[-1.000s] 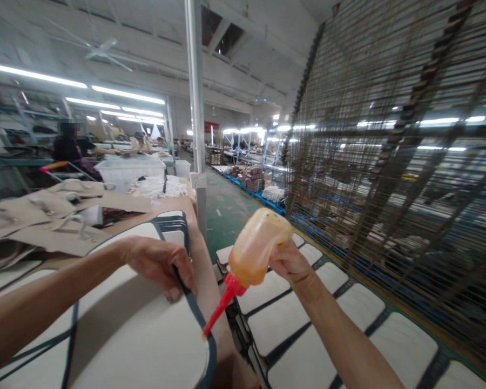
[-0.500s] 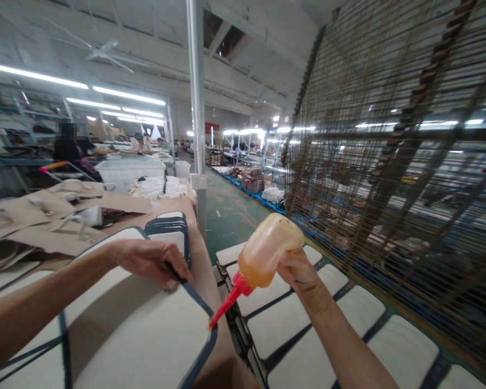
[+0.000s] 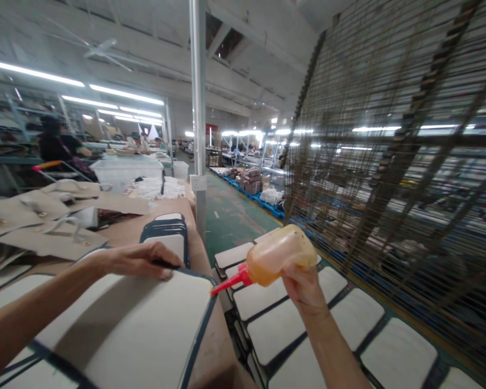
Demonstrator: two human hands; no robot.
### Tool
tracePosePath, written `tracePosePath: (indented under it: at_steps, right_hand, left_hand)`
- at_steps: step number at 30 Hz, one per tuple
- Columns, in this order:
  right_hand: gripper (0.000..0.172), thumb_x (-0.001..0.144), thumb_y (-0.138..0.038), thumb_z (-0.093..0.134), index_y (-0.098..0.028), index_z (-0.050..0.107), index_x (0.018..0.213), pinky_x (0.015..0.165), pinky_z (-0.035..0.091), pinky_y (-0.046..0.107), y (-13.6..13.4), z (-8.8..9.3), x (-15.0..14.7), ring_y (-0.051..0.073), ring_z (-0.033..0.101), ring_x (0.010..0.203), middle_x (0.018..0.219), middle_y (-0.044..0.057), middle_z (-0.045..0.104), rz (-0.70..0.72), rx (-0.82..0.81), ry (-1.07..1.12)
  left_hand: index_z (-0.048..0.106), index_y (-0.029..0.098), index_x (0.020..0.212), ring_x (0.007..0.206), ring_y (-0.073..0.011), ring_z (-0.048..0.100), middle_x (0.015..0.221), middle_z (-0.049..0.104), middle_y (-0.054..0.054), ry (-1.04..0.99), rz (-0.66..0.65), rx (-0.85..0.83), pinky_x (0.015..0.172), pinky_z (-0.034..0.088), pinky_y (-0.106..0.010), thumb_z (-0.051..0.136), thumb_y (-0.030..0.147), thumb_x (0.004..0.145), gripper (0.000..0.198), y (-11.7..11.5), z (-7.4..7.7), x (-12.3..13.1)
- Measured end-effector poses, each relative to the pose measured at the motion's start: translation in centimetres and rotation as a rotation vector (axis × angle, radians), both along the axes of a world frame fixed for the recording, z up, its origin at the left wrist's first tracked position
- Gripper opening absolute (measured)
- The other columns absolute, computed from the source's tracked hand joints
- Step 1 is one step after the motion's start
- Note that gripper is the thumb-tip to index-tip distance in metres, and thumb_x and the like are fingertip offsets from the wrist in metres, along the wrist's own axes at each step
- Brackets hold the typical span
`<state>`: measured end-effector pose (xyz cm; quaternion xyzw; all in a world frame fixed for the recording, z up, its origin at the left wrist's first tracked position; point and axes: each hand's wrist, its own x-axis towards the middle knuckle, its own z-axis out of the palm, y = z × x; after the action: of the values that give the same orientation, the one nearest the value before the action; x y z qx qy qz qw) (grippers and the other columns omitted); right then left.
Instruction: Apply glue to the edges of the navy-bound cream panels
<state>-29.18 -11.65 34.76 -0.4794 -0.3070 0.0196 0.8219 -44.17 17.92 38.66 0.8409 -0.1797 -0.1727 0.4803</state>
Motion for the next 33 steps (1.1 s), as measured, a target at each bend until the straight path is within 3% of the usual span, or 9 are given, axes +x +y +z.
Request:
tracePosePath:
  at_steps: [7, 15, 21, 27, 33]
  right_hand:
    - [0.07, 0.044, -0.04, 0.088, -0.028, 0.064, 0.109, 0.076, 0.055, 0.035, 1.2, -0.8, -0.6, 0.022, 0.062, 0.073, 0.08, 0.004, 0.066, -0.094, 0.108, 0.04]
    - [0.068, 0.048, -0.039, 0.088, -0.028, 0.064, 0.111, 0.072, 0.055, 0.03, 2.9, -1.4, -1.3, 0.02, 0.063, 0.071, 0.078, 0.004, 0.067, -0.068, 0.11, 0.032]
    - [0.06, 0.044, -0.04, 0.088, -0.024, 0.069, 0.097, 0.069, 0.056, 0.031, 4.1, -1.7, -1.6, 0.02, 0.063, 0.067, 0.072, 0.005, 0.066, -0.069, 0.102, 0.048]
    - [0.061, 0.04, -0.041, 0.088, -0.023, 0.069, 0.095, 0.076, 0.055, 0.04, 4.9, -2.1, -2.4, 0.023, 0.063, 0.071, 0.075, 0.006, 0.066, -0.07, 0.053, 0.087]
    - [0.063, 0.031, -0.04, 0.089, -0.023, 0.07, 0.089, 0.073, 0.055, 0.041, 5.3, -2.3, -3.3, 0.023, 0.063, 0.066, 0.073, 0.006, 0.066, -0.099, 0.053, 0.189]
  left_hand:
    - [0.066, 0.012, 0.091, 0.067, -0.0117, 0.052, 0.075, 0.061, -0.002, 0.04, 0.092, -0.103, 0.061, 0.04, -0.017, 0.055, 0.037, 0.087, 0.028, 1.6, -1.1, -0.5]
    - [0.065, 0.015, 0.095, 0.066, -0.0118, 0.057, 0.079, 0.065, -0.001, 0.129, 0.204, -0.208, 0.058, 0.043, -0.017, 0.058, 0.04, 0.084, 0.028, 3.5, -2.8, -1.0]
    - [0.068, 0.015, 0.095, 0.075, -0.0149, 0.059, 0.085, 0.066, -0.003, 0.085, 0.253, -0.148, 0.066, 0.044, -0.019, 0.058, 0.044, 0.082, 0.033, 5.2, -3.8, -1.2]
    - [0.069, 0.014, 0.092, 0.063, -0.0137, 0.056, 0.074, 0.063, -0.002, 0.146, 0.272, -0.206, 0.057, 0.04, -0.019, 0.059, 0.044, 0.081, 0.033, 6.2, -4.3, -1.3]
    - [0.07, 0.014, 0.088, 0.059, -0.0145, 0.056, 0.07, 0.062, -0.003, 0.159, 0.277, -0.252, 0.056, 0.042, -0.021, 0.06, 0.043, 0.081, 0.031, 6.9, -4.6, -1.3]
